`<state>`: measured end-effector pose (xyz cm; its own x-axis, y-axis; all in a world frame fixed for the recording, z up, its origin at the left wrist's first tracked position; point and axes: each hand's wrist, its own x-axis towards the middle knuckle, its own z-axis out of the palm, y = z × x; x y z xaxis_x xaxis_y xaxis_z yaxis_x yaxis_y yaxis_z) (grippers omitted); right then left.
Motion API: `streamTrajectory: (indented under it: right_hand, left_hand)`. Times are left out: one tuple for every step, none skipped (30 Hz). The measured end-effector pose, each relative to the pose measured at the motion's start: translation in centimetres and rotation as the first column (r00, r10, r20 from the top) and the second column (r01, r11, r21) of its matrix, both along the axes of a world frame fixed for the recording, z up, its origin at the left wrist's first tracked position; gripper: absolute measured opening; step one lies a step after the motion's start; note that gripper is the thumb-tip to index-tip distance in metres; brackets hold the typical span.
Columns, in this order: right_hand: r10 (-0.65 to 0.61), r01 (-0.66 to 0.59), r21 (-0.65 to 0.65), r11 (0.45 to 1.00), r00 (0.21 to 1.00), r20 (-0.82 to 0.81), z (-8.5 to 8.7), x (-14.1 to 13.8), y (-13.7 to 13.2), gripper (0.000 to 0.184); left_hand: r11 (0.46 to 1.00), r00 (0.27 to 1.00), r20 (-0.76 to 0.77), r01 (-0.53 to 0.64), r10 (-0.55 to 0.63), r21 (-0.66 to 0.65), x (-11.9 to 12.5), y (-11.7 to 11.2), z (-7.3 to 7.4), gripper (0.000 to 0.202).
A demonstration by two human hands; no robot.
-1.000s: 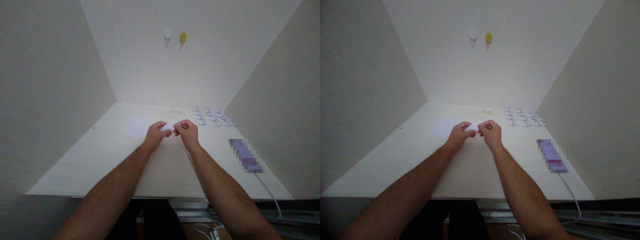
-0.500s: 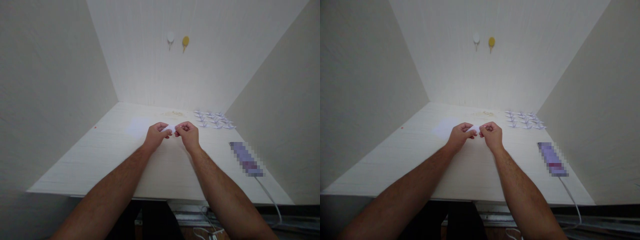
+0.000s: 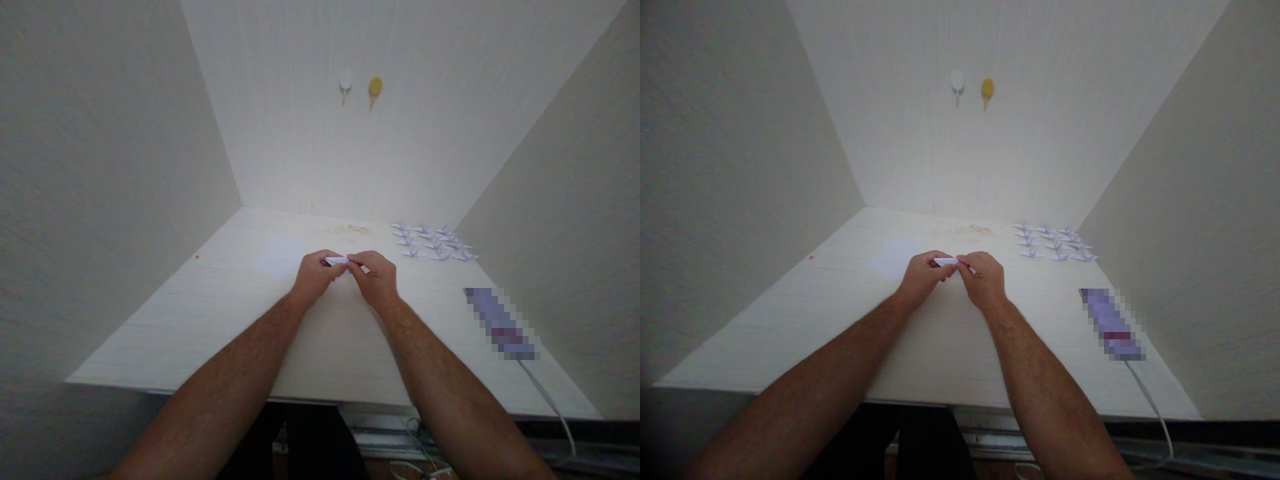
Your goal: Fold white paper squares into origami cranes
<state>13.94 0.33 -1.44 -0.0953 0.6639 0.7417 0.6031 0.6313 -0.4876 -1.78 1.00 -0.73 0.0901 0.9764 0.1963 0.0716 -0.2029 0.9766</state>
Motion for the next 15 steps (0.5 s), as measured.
streamTrajectory:
  right_hand:
    - [0.002, -0.003, 0.008, 1.000, 1.000, 0.005, -0.07, 0.01, 0.01, 0.013]
    - [0.003, -0.003, 0.015, 1.000, 1.000, 0.008, -0.13, 0.00, 0.02, 0.013]
    - [0.001, -0.001, 0.018, 1.000, 1.000, 0.009, -0.17, -0.01, 0.03, 0.013]
    - [-0.003, 0.003, 0.015, 1.000, 1.000, 0.010, -0.20, -0.02, 0.04, 0.012]
    - [-0.009, 0.009, 0.009, 1.000, 1.000, 0.011, -0.21, -0.02, 0.05, 0.012]
    - [-0.014, 0.014, -0.001, 1.000, 1.000, 0.015, -0.20, -0.03, 0.06, 0.012]
    - [-0.018, 0.019, -0.011, 1.000, 1.000, 0.021, -0.18, -0.04, 0.06, 0.011]
    - [-0.022, 0.022, -0.021, 1.000, 0.999, 0.028, -0.14, -0.05, 0.05, 0.011]
    - [-0.022, 0.023, -0.028, 0.999, 0.999, 0.036, -0.08, -0.07, 0.03, 0.011]
    - [-0.022, 0.023, -0.031, 0.999, 0.999, 0.043, -0.02, -0.11, 0.00, 0.011]
    - [-0.023, 0.024, -0.032, 0.999, 0.999, 0.047, 0.05, -0.17, -0.04, 0.010]
    - [-0.024, 0.026, -0.032, 0.999, 0.999, 0.046, 0.12, -0.24, -0.09, 0.010]
    - [-0.028, 0.030, -0.039, 0.999, 0.999, 0.039, 0.20, -0.32, -0.13, 0.009]
    - [-0.034, 0.035, -0.060, 0.998, 0.999, 0.021, 0.27, -0.40, -0.17, 0.008]
    - [-0.041, 0.040, -0.098, 0.994, 0.999, -0.008, 0.34, -0.48, -0.20, 0.007]
  left_hand:
    - [1.000, 1.000, 0.027, 0.012, -0.011, -0.022, 0.00, 0.09, -0.12, 0.024]
    - [0.999, 0.999, 0.049, 0.021, -0.019, -0.036, -0.01, 0.17, -0.23, 0.024]
    - [0.999, 0.997, 0.068, 0.028, -0.024, -0.046, -0.01, 0.22, -0.30, 0.025]
    - [0.998, 0.996, 0.082, 0.031, -0.026, -0.053, 0.00, 0.25, -0.34, 0.025]
    - [0.998, 0.995, 0.092, 0.033, -0.027, -0.060, 0.02, 0.24, -0.33, 0.025]
    - [0.997, 0.995, 0.098, 0.034, -0.028, -0.066, 0.04, 0.19, -0.27, 0.025]
    - [0.997, 0.995, 0.100, 0.032, -0.025, -0.070, 0.07, 0.13, -0.18, 0.024]
    - [0.997, 0.995, 0.097, 0.026, -0.019, -0.074, 0.10, 0.05, -0.07, 0.023]
    - [0.997, 0.996, 0.087, 0.014, -0.008, -0.076, 0.13, -0.03, 0.04, 0.022]
    - [0.997, 0.998, 0.069, -0.002, 0.007, -0.075, 0.15, -0.10, 0.13, 0.021]
    - [0.998, 0.999, 0.043, -0.019, 0.022, -0.067, 0.15, -0.15, 0.19, 0.021]
    - [0.998, 0.999, 0.008, -0.039, 0.040, -0.052, 0.14, -0.19, 0.20, 0.021]
    - [0.998, 0.998, -0.032, -0.062, 0.061, -0.027, 0.13, -0.22, 0.18, 0.022]
    - [0.996, 0.994, -0.072, -0.083, 0.084, 0.009, 0.11, -0.23, 0.13, 0.021]
    - [0.993, 0.988, -0.107, -0.103, 0.108, 0.051, 0.08, -0.24, 0.05, 0.020]
